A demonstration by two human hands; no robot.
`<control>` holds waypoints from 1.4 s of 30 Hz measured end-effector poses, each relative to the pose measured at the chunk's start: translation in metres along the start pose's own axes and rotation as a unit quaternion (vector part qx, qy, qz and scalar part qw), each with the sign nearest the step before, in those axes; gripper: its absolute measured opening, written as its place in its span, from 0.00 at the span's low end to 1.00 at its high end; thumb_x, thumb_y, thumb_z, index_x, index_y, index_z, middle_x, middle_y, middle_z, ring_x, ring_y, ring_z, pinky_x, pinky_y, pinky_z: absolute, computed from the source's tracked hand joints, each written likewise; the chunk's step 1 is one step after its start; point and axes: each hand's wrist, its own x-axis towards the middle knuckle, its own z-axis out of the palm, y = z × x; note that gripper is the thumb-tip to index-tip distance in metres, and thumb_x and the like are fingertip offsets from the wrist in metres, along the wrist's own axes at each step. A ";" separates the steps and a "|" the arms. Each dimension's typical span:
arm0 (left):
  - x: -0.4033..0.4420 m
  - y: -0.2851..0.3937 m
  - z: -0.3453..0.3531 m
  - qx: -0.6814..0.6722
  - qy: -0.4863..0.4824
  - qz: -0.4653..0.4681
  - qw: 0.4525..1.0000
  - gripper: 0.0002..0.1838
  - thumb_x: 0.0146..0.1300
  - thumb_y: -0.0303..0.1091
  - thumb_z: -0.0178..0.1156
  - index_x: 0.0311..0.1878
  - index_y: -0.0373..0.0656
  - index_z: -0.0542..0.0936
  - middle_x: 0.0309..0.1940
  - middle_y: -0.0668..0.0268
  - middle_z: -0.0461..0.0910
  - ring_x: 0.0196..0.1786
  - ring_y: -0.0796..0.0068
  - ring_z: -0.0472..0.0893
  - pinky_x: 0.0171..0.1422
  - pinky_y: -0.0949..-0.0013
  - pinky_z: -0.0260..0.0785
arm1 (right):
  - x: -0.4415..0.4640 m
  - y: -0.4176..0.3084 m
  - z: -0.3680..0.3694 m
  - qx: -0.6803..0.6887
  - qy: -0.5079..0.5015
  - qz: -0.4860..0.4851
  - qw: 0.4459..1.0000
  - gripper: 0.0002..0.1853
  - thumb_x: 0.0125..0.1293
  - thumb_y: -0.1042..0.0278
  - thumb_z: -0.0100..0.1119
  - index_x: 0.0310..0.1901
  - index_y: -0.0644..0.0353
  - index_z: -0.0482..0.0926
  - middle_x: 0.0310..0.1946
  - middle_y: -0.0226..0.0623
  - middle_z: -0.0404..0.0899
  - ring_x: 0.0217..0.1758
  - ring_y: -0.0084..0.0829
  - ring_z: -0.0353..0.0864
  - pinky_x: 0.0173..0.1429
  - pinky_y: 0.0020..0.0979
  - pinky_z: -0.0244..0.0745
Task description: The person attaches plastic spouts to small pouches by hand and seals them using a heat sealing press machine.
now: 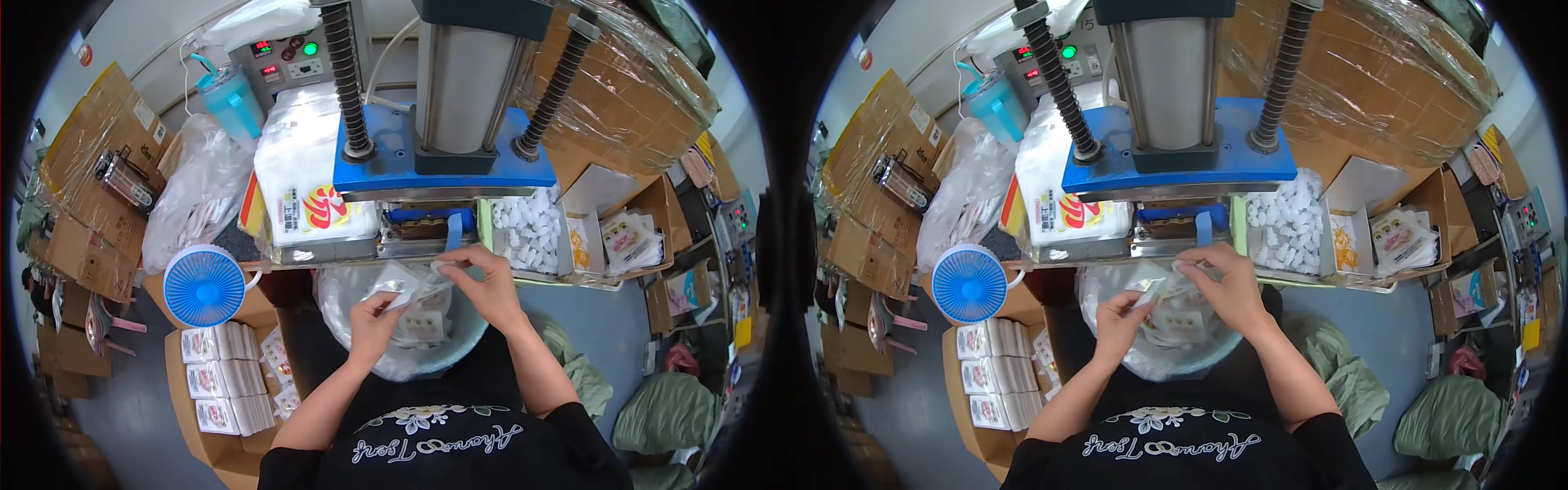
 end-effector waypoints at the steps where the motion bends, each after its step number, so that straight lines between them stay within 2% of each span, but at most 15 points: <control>1: -0.002 -0.004 0.000 -0.010 -0.014 0.000 1.000 0.06 0.63 0.25 0.68 0.41 0.33 0.86 0.31 0.71 0.84 0.32 0.87 0.76 0.37 0.79 0.68 | -0.001 0.003 0.003 -0.003 -0.030 0.024 0.999 0.09 0.61 0.75 0.68 0.44 0.61 0.87 0.40 0.34 0.85 0.41 0.25 0.80 0.50 0.27 0.74; 6: -0.002 -0.013 -0.017 -0.009 -0.071 -0.049 0.996 0.08 0.64 0.30 0.67 0.41 0.33 0.86 0.29 0.70 0.84 0.33 0.86 0.77 0.39 0.78 0.69 | -0.004 0.012 -0.004 -0.047 -0.189 0.041 0.980 0.11 0.61 0.74 0.68 0.46 0.62 0.86 0.42 0.34 0.85 0.44 0.28 0.82 0.51 0.30 0.75; 9: 0.010 -0.005 -0.013 0.088 -0.133 -0.055 0.986 0.12 0.66 0.35 0.67 0.38 0.32 0.86 0.25 0.72 0.82 0.30 0.87 0.75 0.35 0.77 0.67 | 0.001 0.006 -0.008 -0.047 -0.131 0.042 0.989 0.13 0.62 0.72 0.68 0.48 0.63 0.84 0.44 0.35 0.86 0.45 0.28 0.83 0.50 0.31 0.76; 12: 0.030 -0.005 0.007 -0.046 -0.044 -0.062 0.996 0.13 0.66 0.37 0.67 0.37 0.33 0.86 0.26 0.71 0.82 0.29 0.87 0.75 0.32 0.77 0.67 | 0.011 0.019 -0.017 -0.143 0.028 -0.026 0.989 0.15 0.63 0.70 0.68 0.51 0.63 0.83 0.46 0.38 0.86 0.44 0.29 0.83 0.49 0.31 0.77; 18: 0.058 0.030 0.032 -0.206 -0.030 -0.168 0.964 0.13 0.66 0.34 0.66 0.42 0.29 0.84 0.35 0.61 0.86 0.32 0.79 0.82 0.35 0.72 0.74 | 0.016 0.031 -0.073 -0.372 0.054 0.075 0.923 0.13 0.61 0.63 0.67 0.47 0.55 0.85 0.44 0.43 0.85 0.44 0.45 0.85 0.44 0.43 0.79; 23: 0.067 0.027 0.039 -0.233 -0.014 -0.184 0.955 0.14 0.66 0.34 0.66 0.42 0.28 0.84 0.36 0.61 0.85 0.32 0.79 0.82 0.36 0.73 0.73 | 0.011 0.051 -0.072 -0.482 0.012 0.076 0.873 0.12 0.58 0.60 0.67 0.44 0.49 0.86 0.36 0.39 0.83 0.41 0.44 0.84 0.45 0.43 0.78; 27: 0.078 0.028 0.009 0.037 -0.066 -0.060 0.995 0.13 0.67 0.36 0.66 0.45 0.33 0.85 0.37 0.64 0.86 0.31 0.80 0.82 0.37 0.73 0.75 | 0.014 0.056 -0.062 -0.478 -0.003 0.009 0.878 0.07 0.58 0.67 0.63 0.39 0.50 0.83 0.33 0.38 0.81 0.42 0.45 0.82 0.45 0.44 0.78; 28: 0.082 0.044 -0.004 0.127 -0.063 -0.049 0.989 0.22 0.66 0.42 0.67 0.57 0.35 0.81 0.50 0.60 0.85 0.46 0.72 0.85 0.52 0.67 0.75 | 0.015 0.055 -0.063 -0.483 -0.002 0.004 0.876 0.07 0.58 0.67 0.63 0.39 0.51 0.82 0.33 0.38 0.81 0.42 0.45 0.81 0.45 0.44 0.78; 29: 0.086 0.046 -0.015 0.134 -0.057 -0.054 0.988 0.22 0.66 0.42 0.67 0.57 0.35 0.81 0.50 0.60 0.85 0.46 0.72 0.85 0.52 0.67 0.75 | 0.016 0.056 -0.063 -0.487 -0.002 -0.003 0.874 0.07 0.58 0.68 0.63 0.39 0.51 0.82 0.32 0.38 0.81 0.42 0.45 0.81 0.45 0.44 0.78; 31: 0.089 0.049 -0.037 0.476 0.156 0.273 0.821 0.38 0.62 0.49 0.68 0.70 0.40 0.70 0.68 0.58 0.73 0.70 0.61 0.71 0.74 0.51 0.57 | 0.015 0.058 -0.063 -0.462 0.007 -0.037 0.886 0.09 0.58 0.72 0.63 0.41 0.54 0.82 0.34 0.39 0.79 0.40 0.43 0.80 0.45 0.42 0.77; 33: 0.080 0.018 -0.063 0.525 0.082 0.229 0.816 0.47 0.57 0.54 0.69 0.76 0.46 0.60 0.77 0.61 0.58 0.81 0.58 0.50 0.81 0.43 0.34 | 0.016 0.054 -0.063 -0.311 0.081 0.002 0.947 0.12 0.58 0.77 0.62 0.45 0.57 0.82 0.36 0.40 0.78 0.37 0.39 0.79 0.42 0.37 0.76; 35: 0.059 0.011 -0.073 0.502 0.067 0.244 0.827 0.35 0.57 0.36 0.68 0.70 0.50 0.72 0.70 0.67 0.70 0.77 0.64 0.62 0.81 0.41 0.34 | 0.019 0.067 -0.068 -0.247 0.098 0.016 0.964 0.13 0.58 0.80 0.62 0.46 0.61 0.82 0.37 0.37 0.77 0.35 0.31 0.77 0.40 0.31 0.73; 39: 0.049 0.042 -0.082 0.410 0.149 0.261 0.861 0.08 0.61 0.26 0.64 0.43 0.44 0.86 0.42 0.66 0.86 0.57 0.63 0.80 0.76 0.50 0.49 | 0.018 0.062 -0.068 -0.137 0.132 0.020 0.982 0.09 0.59 0.77 0.67 0.42 0.62 0.83 0.34 0.32 0.79 0.32 0.25 0.77 0.37 0.26 0.72; 41: 0.041 0.050 -0.072 0.277 0.138 0.271 0.911 0.05 0.60 0.24 0.68 0.39 0.38 0.86 0.34 0.65 0.84 0.41 0.74 0.81 0.51 0.71 0.70 | 0.017 0.050 -0.060 -0.084 0.122 0.056 0.987 0.08 0.60 0.74 0.68 0.41 0.61 0.84 0.32 0.29 0.80 0.32 0.22 0.77 0.36 0.25 0.72; 42: 0.033 0.051 -0.062 0.189 0.104 0.202 0.956 0.04 0.61 0.24 0.68 0.39 0.37 0.86 0.34 0.69 0.84 0.39 0.80 0.79 0.47 0.75 0.68 | 0.016 0.040 -0.053 -0.065 0.113 0.081 0.988 0.08 0.61 0.72 0.69 0.42 0.60 0.84 0.32 0.29 0.82 0.32 0.21 0.77 0.37 0.25 0.72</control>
